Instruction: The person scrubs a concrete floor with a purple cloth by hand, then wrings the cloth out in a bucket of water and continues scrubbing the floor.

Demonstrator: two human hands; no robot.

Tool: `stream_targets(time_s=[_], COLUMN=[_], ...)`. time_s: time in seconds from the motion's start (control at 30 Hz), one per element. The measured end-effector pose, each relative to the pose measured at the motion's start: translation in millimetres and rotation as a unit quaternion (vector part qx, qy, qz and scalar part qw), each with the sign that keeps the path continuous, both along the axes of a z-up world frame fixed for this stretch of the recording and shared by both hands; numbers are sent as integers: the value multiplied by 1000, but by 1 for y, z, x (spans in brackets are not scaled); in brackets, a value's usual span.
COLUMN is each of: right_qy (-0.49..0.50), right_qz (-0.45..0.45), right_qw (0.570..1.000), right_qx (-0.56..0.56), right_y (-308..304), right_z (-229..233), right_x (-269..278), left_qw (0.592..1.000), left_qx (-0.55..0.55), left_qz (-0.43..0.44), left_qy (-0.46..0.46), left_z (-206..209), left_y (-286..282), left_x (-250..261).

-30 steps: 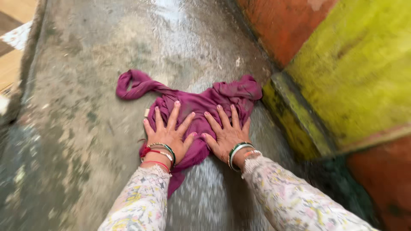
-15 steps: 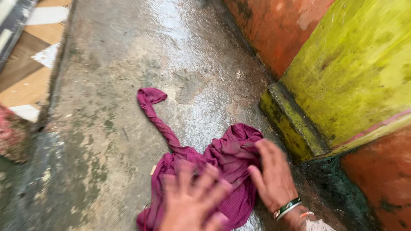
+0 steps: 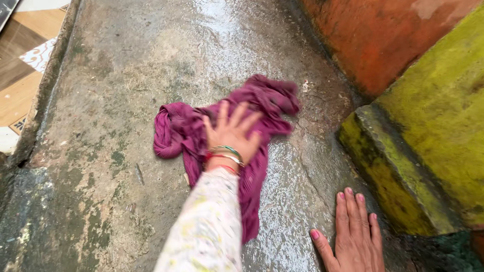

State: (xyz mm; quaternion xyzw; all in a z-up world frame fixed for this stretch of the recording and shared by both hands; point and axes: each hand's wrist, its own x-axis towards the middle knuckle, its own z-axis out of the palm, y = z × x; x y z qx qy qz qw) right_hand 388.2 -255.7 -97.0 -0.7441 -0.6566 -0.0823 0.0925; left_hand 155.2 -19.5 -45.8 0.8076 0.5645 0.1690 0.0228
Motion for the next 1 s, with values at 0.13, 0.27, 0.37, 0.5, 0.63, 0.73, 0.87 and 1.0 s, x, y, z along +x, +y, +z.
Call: stream_targets(time_s=[0.13,0.27,0.37,0.5,0.63,0.73,0.87,1.0], right_qy=[4,12,10,35,49,136,275,255], right_qz=[-8,1,-15,-37,-13,14,24,57], right_qw=[1000,1000,1000,997,999,990,956,960], right_qx=[-12,-6,-19,-60,-12,37,100,102], right_y=[-1,-4,-7,-9,-18,-26,-27,-25], right_z=[7,22,33,43,44,46,48,34], right_x=[-3,-15,-22,-27,-25,-24,-24,-15], left_qw=[998,998,998,994,956,924,984,990], left_qx=[19,16,44,89,267,380,-13,23], left_qz=[33,41,21,-44,-101,-44,-120,-54], left_qy=[-39,-52,-35,-40,-60,-22,-135,-125], left_z=[-1,-3,-4,-24,-62,-54,-16,-3], left_y=[0,-59,-135,-228,-277,-275,-222,-122], left_x=[-41,-63,-78,-74,-26,6,36,85])
